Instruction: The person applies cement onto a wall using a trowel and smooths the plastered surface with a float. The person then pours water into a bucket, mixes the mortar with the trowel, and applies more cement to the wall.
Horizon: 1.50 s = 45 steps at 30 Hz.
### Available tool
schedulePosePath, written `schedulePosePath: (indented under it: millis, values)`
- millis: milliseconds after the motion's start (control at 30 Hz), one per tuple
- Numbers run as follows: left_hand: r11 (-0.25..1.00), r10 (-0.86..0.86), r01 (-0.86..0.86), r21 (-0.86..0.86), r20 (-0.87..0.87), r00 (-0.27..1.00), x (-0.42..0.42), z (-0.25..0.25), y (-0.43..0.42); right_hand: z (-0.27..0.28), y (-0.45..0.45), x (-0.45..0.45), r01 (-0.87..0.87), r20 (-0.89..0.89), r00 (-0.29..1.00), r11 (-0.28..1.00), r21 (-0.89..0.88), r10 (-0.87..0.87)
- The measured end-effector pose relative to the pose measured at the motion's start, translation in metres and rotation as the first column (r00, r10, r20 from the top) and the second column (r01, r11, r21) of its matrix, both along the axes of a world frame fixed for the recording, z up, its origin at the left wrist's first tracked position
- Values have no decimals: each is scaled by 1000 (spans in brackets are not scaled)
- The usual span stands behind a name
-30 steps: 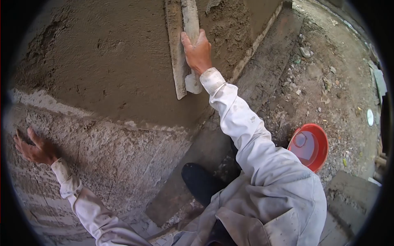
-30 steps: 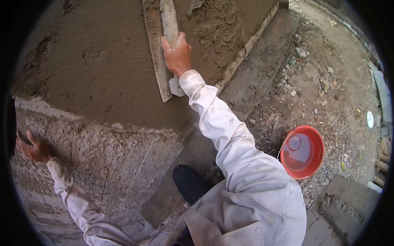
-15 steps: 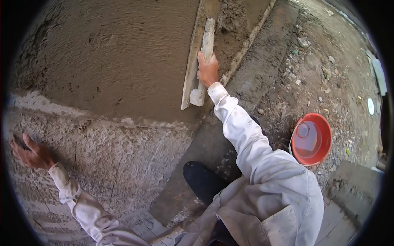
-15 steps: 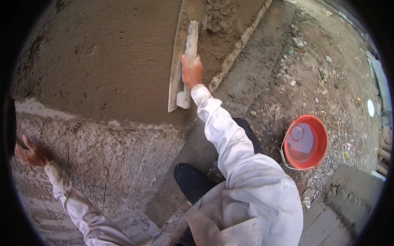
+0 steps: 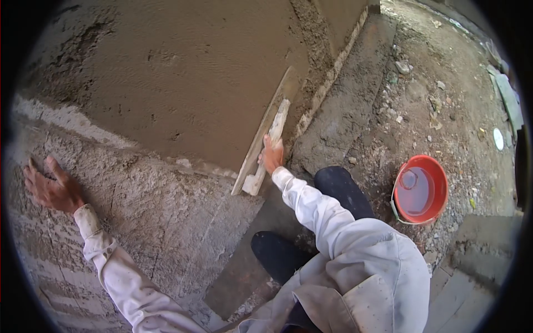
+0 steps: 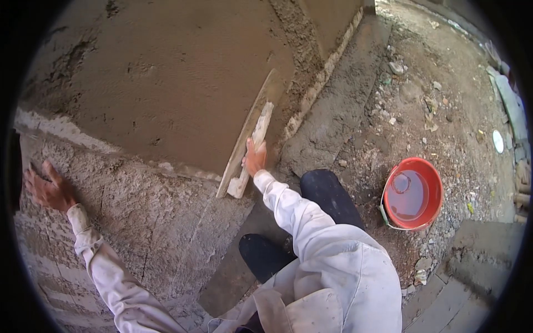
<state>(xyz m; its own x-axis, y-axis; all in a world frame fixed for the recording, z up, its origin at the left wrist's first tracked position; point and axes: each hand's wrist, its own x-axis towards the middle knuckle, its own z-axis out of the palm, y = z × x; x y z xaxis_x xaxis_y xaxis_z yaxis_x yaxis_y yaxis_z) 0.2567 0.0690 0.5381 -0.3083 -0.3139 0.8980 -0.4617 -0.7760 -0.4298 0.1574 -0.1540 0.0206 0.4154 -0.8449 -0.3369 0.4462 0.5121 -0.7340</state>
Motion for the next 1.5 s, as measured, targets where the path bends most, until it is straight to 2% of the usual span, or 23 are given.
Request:
schedulePosePath:
  millis: [67, 167, 267, 333, 400, 467, 533, 600, 667, 733, 800, 867, 967, 1100, 1333, 1500]
  values:
    - [1000, 21, -21, -11, -14, 1000, -4, 0, -3, 29, 14, 0, -22, 30, 999, 999, -50, 23]
    - [998, 37, -39, -42, -43, 998, -9, -1, -4, 112, 17, -20, -78, -89, 995, 951, -300, 54]
    - [996, 57, -60, -60, -51, 997, -7, -2, -4, 173, -3, -8, 63, -50, 990, 723, -688, -134]
    - [997, 58, -61, -54, -57, 997, -10, -2, -5, 236, -27, -17, 21, -25, 998, 662, -750, -61]
    - [996, 68, -72, -58, -69, 995, -11, -1, -6, 289, -63, -10, 96, 37, 991, 485, -869, -130]
    - [995, 83, -88, -56, -73, 994, -11, -1, -7, 349, -106, -11, 133, 59, 973, 336, -932, -222]
    - [995, 84, -88, -54, -70, 994, -14, -1, -9, 401, -152, -13, 126, 61, 974, 299, -946, -216]
    - [995, 79, -83, -52, -68, 995, -11, 0, -9, 447, -200, -23, 73, 11, 983, 331, -941, -185]
    - [994, 101, -104, -45, -65, 993, -11, 1, -9, 474, -256, -8, 200, 98, 938, 285, -937, -334]
    - [993, 104, -108, -46, -65, 992, -12, 0, -10, 489, -307, -4, 249, 100, 921, 370, -895, -377]
    - [995, 89, -92, -48, -61, 994, -12, 1, -12, 488, -345, -14, 295, 89, 901, 450, -843, -425]
    - [996, 68, -71, -47, -62, 996, -11, 0, -13, 475, -349, -41, 194, 45, 972, 674, -713, -232]
    - [996, 64, -68, -50, -71, 995, -13, 0, -15, 426, -396, -11, 237, -17, 937, 669, -704, -350]
    - [995, 78, -84, -55, -99, 992, -16, -2, -16, 378, -365, -35, 158, 2, 981, 801, -577, -192]
    - [997, 58, -63, -51, -101, 993, -20, -3, -20, 300, -354, -19, 207, 9, 972, 831, -517, -237]
    - [998, -5, 0, -59, -73, 997, -16, -6, -20, 243, -333, -19, 188, 2, 978, 880, -436, -207]
